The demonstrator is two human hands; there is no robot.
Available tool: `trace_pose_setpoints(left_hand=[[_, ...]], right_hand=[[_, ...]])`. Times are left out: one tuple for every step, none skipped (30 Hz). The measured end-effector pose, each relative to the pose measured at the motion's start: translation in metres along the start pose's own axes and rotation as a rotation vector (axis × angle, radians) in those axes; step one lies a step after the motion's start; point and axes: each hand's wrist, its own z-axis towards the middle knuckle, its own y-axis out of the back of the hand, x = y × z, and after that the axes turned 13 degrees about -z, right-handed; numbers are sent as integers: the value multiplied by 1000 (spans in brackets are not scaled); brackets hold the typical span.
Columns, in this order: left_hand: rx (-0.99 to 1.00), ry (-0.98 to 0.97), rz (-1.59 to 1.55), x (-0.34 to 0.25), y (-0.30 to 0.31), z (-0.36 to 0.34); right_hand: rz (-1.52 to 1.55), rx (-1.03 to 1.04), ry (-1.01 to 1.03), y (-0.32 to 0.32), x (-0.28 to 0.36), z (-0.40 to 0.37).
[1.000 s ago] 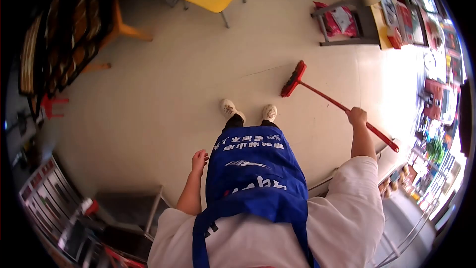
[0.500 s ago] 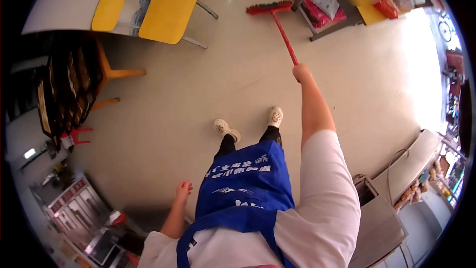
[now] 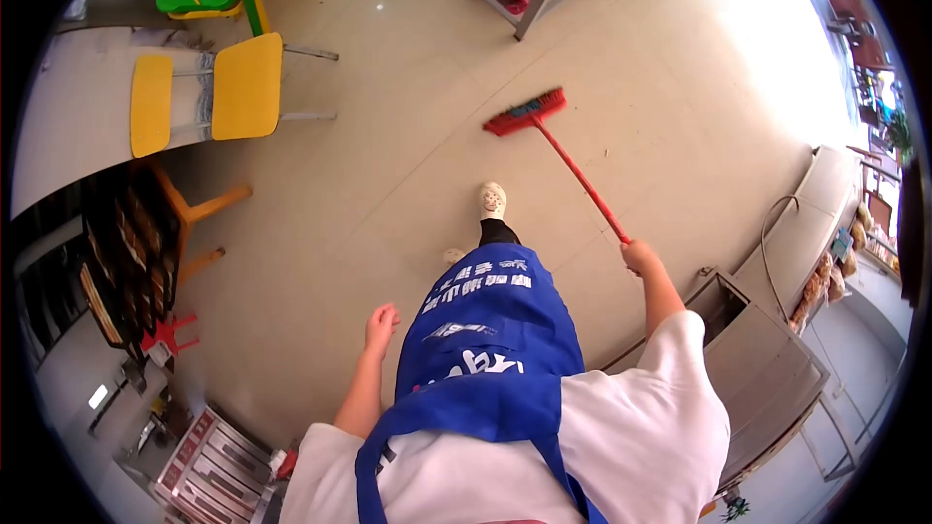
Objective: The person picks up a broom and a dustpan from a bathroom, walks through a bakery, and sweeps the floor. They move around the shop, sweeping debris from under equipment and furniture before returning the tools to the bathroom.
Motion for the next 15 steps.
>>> trace_pose_setpoints(left_hand=[[20, -12, -14, -6, -3, 6], [36, -36, -18, -9, -5, 12], [54, -57, -19, -10, -8, 17], [74, -77, -17, -10, -11, 20], [96, -84, -3, -7, -13, 22], [120, -93, 16, -5, -15, 25], [149, -103, 33, -2, -17, 29], [147, -80, 81, 4, -17, 37], [136, -55, 122, 18, -13, 45], [119, -21, 169, 33, -7, 48], [104, 53, 207, 45, -2, 48], [89, 121, 251, 52, 2, 49], [75, 187, 303, 55, 6, 49], [107, 198, 346, 56, 9, 43], [140, 205, 384, 51, 7, 33]], right_hand=[[-71, -72, 3, -3, -23, -1], [-145, -141, 6, -10, -38, -2], [-170, -172, 7, -7, -35, -23], [-194, -200, 6, 9, -26, -55], [-219, -225, 2, 17, -21, -82], [-210, -224, -29, 15, -22, -96], [-237, -238, -6, 2, -23, -111], [-274, -263, 20, -4, -22, -122], [-319, -289, 55, -6, -17, -130], [-375, -282, 120, -7, -7, -141], [-425, -267, 188, -12, 7, -150], [-426, -261, 254, -19, 22, -150], [-417, -255, 317, -27, 35, -144], [-412, -281, 387, -46, 48, -120], [-393, -317, 422, -55, 65, -104]])
